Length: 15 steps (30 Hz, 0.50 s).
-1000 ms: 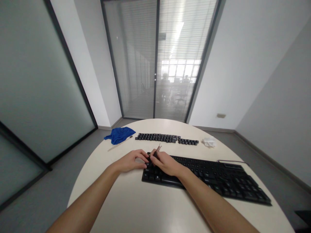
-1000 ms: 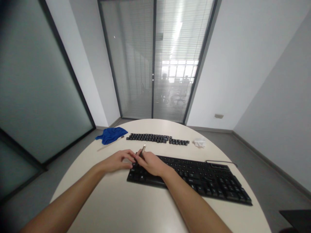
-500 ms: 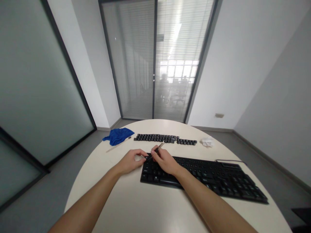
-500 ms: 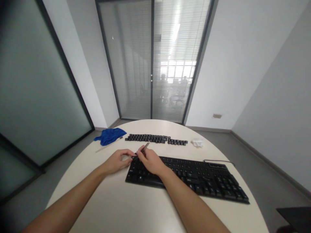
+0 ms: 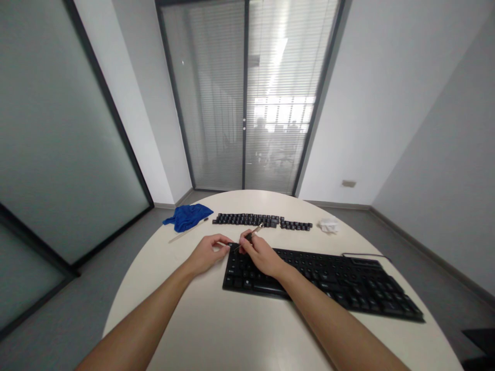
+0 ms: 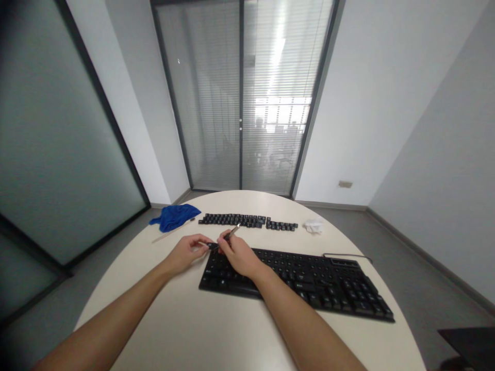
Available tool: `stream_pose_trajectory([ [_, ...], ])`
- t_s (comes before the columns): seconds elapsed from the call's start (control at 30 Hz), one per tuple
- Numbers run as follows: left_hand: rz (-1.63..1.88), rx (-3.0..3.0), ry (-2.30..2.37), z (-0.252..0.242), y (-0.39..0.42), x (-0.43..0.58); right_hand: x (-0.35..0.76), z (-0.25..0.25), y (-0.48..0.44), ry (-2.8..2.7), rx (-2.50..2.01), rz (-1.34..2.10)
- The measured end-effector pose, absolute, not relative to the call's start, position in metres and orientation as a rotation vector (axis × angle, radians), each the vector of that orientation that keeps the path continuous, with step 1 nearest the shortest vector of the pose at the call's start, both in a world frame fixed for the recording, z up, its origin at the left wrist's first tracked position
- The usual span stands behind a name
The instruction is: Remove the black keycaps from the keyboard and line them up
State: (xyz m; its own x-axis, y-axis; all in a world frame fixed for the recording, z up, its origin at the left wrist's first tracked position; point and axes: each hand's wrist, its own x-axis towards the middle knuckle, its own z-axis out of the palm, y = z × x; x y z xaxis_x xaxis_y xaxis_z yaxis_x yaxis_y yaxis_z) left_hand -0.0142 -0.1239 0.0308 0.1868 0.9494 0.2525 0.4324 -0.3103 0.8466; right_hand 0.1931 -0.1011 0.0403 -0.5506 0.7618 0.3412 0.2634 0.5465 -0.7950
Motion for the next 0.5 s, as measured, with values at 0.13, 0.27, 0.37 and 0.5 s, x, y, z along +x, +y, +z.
stream_pose_trajectory([
  [0.13, 1.120, 1.833, 1.332, 0.030, -0.124, -0.012, 0.192, 0.038, -0.099, -2.064, -0.840, 0.922],
  [0.27, 1.232, 1.793, 1.422, 0.029, -0.119, -0.018, 0.193, 0.033, -0.093, -1.930, -0.941, 0.896],
  [0.37, 1.303, 1.833, 1.499, 0.025, -0.112, -0.027, 0.193, 0.031, -0.089, -1.875, -0.985, 0.903],
  [0.5, 1.335, 2.052, 1.626, 0.012, -0.098, -0.045, 0.193, 0.030, -0.088, -1.868, -0.964, 0.931],
])
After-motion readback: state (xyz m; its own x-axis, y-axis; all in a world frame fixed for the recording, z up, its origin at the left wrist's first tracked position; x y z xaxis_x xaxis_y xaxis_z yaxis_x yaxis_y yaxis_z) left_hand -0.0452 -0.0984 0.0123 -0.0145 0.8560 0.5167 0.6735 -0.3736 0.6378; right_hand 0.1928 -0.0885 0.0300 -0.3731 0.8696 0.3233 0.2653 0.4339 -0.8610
